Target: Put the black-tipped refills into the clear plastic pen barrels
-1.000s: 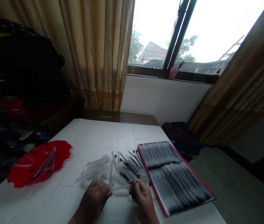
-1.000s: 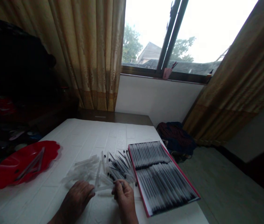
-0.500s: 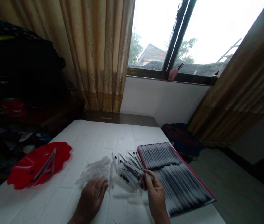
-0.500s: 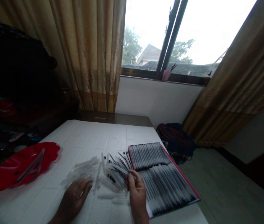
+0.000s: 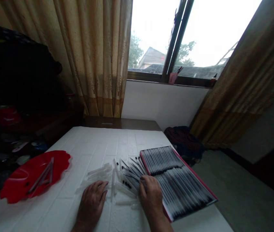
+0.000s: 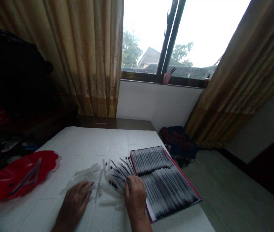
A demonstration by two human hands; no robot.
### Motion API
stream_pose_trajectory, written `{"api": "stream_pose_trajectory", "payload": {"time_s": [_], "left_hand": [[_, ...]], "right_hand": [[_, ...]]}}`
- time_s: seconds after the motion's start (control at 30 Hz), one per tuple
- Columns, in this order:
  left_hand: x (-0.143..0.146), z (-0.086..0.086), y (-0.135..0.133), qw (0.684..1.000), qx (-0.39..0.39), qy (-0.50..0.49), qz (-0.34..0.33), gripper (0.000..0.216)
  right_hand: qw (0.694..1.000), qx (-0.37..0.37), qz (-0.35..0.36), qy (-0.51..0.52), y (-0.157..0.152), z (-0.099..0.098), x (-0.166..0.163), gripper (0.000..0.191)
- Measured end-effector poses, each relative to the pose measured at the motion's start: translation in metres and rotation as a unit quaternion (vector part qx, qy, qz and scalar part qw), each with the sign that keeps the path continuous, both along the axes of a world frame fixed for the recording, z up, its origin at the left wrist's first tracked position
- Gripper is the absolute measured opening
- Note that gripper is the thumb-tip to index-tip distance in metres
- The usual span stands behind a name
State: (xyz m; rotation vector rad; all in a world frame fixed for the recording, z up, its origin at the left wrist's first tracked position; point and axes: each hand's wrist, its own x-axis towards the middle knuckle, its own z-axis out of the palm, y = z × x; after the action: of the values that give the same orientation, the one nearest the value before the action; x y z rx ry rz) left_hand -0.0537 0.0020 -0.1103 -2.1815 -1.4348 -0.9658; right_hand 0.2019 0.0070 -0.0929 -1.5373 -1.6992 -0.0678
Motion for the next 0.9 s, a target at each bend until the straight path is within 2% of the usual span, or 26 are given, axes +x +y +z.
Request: {"api": "stream_pose_trajectory", "payload": {"time_s": [0.23,0.43,0.6,0.73,0.9], "left_hand": [[-0.002,-0.001,0.0,1.0,-0.007,0.012,-0.011,0.028],[-0.003,0.0,0.002,1.0,-0.003,-0.003,-0.025,0.028],[-0.005,0.0,0.003,1.0,0.014,-0.012,-0.025,0.028],[-0.006,-0.003,0.004,1.0,0.014,-0.008,-0.027,0.029],[-0.007,-0.004,0.005,0.999,0.026,-0.006,-0.022,0.029]], "right_hand": [[1.0,0.0,-0.014,-0.019,-0.01,-0.001,-0.001,0.017],[0.999,-0.029,-0.003,-0.036,-0.027,0.013,0.01,0.018],[0.989,-0.105,-0.078,-0.067,-0.032,0.028,0.051,0.021],[0.963,-0.208,-0.143,-0.097,-0.037,0.039,0.084,0.027],[0.926,-0.304,-0.18,-0.135,-0.047,0.047,0.096,0.027]]}}
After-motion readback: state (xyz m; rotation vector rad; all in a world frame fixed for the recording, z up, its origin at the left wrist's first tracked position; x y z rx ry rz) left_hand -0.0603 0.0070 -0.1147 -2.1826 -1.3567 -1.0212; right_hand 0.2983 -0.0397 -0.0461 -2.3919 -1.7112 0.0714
